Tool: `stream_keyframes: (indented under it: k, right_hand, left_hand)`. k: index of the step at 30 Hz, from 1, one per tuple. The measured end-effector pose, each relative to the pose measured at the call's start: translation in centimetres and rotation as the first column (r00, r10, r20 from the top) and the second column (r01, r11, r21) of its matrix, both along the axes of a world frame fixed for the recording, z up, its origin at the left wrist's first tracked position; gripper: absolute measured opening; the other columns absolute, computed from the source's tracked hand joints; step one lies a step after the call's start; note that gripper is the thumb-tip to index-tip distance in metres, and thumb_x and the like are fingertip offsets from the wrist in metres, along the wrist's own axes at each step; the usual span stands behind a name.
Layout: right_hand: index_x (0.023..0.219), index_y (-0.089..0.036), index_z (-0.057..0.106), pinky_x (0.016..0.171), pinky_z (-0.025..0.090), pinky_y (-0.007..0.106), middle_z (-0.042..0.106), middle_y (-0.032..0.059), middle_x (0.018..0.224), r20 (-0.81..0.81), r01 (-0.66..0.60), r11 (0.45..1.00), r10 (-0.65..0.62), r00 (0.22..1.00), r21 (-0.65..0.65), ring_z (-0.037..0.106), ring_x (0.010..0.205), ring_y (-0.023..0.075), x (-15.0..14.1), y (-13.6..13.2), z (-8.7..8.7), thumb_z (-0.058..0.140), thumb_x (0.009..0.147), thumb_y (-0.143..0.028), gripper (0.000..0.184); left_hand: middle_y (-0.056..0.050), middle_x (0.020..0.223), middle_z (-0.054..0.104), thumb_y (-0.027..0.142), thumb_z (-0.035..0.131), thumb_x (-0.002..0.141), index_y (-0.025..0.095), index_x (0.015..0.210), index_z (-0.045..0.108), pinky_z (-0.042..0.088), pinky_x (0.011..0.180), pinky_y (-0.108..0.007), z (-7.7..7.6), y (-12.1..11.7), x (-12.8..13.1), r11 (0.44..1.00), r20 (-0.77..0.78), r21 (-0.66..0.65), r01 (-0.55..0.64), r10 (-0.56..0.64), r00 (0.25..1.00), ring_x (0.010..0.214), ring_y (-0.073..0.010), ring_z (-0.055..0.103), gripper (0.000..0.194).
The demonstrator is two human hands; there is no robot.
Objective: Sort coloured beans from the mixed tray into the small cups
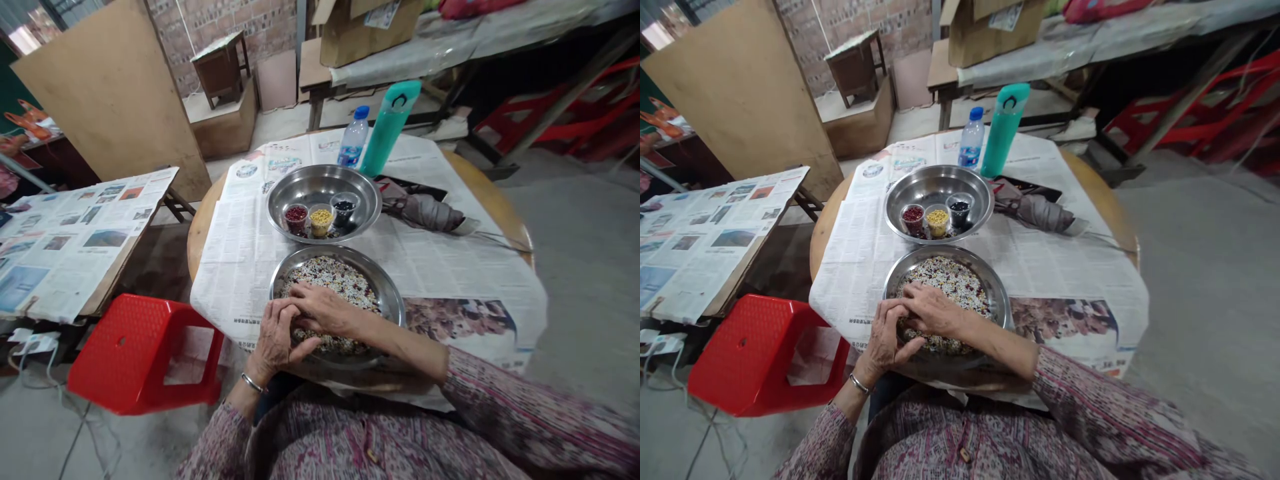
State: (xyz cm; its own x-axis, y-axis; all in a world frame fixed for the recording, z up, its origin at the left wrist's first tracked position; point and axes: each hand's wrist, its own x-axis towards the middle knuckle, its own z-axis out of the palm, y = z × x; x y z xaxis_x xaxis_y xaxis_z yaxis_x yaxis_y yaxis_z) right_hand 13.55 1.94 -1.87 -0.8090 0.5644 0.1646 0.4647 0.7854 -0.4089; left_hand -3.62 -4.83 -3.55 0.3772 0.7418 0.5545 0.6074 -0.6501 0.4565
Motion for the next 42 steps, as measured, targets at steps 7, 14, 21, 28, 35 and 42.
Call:
stream_keyframes:
  k: [7,14,21,28,35,42]
  right_hand:
    - [0.099,-0.019,0.068,0.085,0.048,0.036,0.063,0.0117,0.103,-0.018,0.293,0.952,-0.293,0.956,0.086,0.055,0.1,0.0236,6.5,1.1,-0.1,0.044,0.094,-0.017,0.025]
    - [0.108,-0.016,0.065,0.082,0.049,0.034,0.061,0.013,0.105,0.087,0.437,0.897,-0.442,0.893,0.065,0.057,0.102,0.025,5.0,-0.1,-0.4,0.047,0.096,-0.022,0.023]
    - [0.1,-0.017,0.065,0.075,0.047,0.03,0.063,0.0076,0.097,-0.003,-0.003,0.985,0.002,1.0,-0.171,0.058,0.085,0.0168,3.7,-4.9,0.1,0.048,0.098,-0.024,0.018]
    - [0.098,-0.019,0.066,0.074,0.047,0.029,0.062,0.0069,0.093,0.01,0.071,0.997,-0.071,0.997,-0.015,0.057,0.086,0.0176,5.3,-1.4,-1.3,0.048,0.094,-0.017,0.019]
    - [0.097,-0.018,0.068,0.081,0.049,0.032,0.066,0.0101,0.097,-0.08,0.403,0.902,-0.395,0.915,0.154,0.061,0.093,0.0213,6.2,1.9,-0.5,0.046,0.095,-0.017,0.022]
    - [0.094,-0.021,0.072,0.075,0.049,0.033,0.072,0.0065,0.096,-0.213,0.602,0.791,-0.572,0.792,0.114,0.065,0.086,0.0211,7.2,5.0,3.2,0.052,0.093,-0.026,0.02]
  left_hand:
    - [-0.013,0.109,0.057,0.048,0.059,0.089,0.018,0.109,0.05,0.048,0.091,-0.046,0.2,-0.1,-0.2,0.999,-0.084,-0.049,-0.001,-0.003,0.996,0.104,-0.0276,0.055,0.036]
    - [-0.012,0.107,0.06,0.044,0.058,0.09,0.018,0.105,0.052,0.046,0.09,-0.045,0.2,0.0,0.0,0.999,-0.095,-0.051,0.0,-0.004,0.995,0.101,-0.0265,0.056,0.03]
    - [-0.012,0.106,0.059,0.047,0.055,0.092,0.017,0.105,0.052,0.046,0.09,-0.043,0.3,-0.1,-0.1,0.999,-0.102,-0.052,0.0,-0.006,0.995,0.1,-0.026,0.055,0.033]
    - [-0.005,0.083,0.06,0.044,0.054,0.093,0.018,0.085,0.056,0.043,0.085,-0.04,0.3,0.2,0.1,0.998,-0.179,-0.048,0.034,-0.042,0.983,0.086,-0.0225,0.053,0.027]
    - [-0.003,0.078,0.063,0.039,0.051,0.095,0.019,0.082,0.061,0.039,0.088,-0.041,0.4,0.2,0.1,0.996,-0.221,-0.065,0.057,-0.07,0.973,0.082,-0.0206,0.053,0.026]
    - [-0.006,0.103,0.069,0.043,0.047,0.098,0.019,0.109,0.064,0.037,0.095,-0.043,0.4,0.2,0.1,0.992,-0.189,-0.096,0.077,-0.094,0.978,0.098,-0.0235,0.055,0.032]
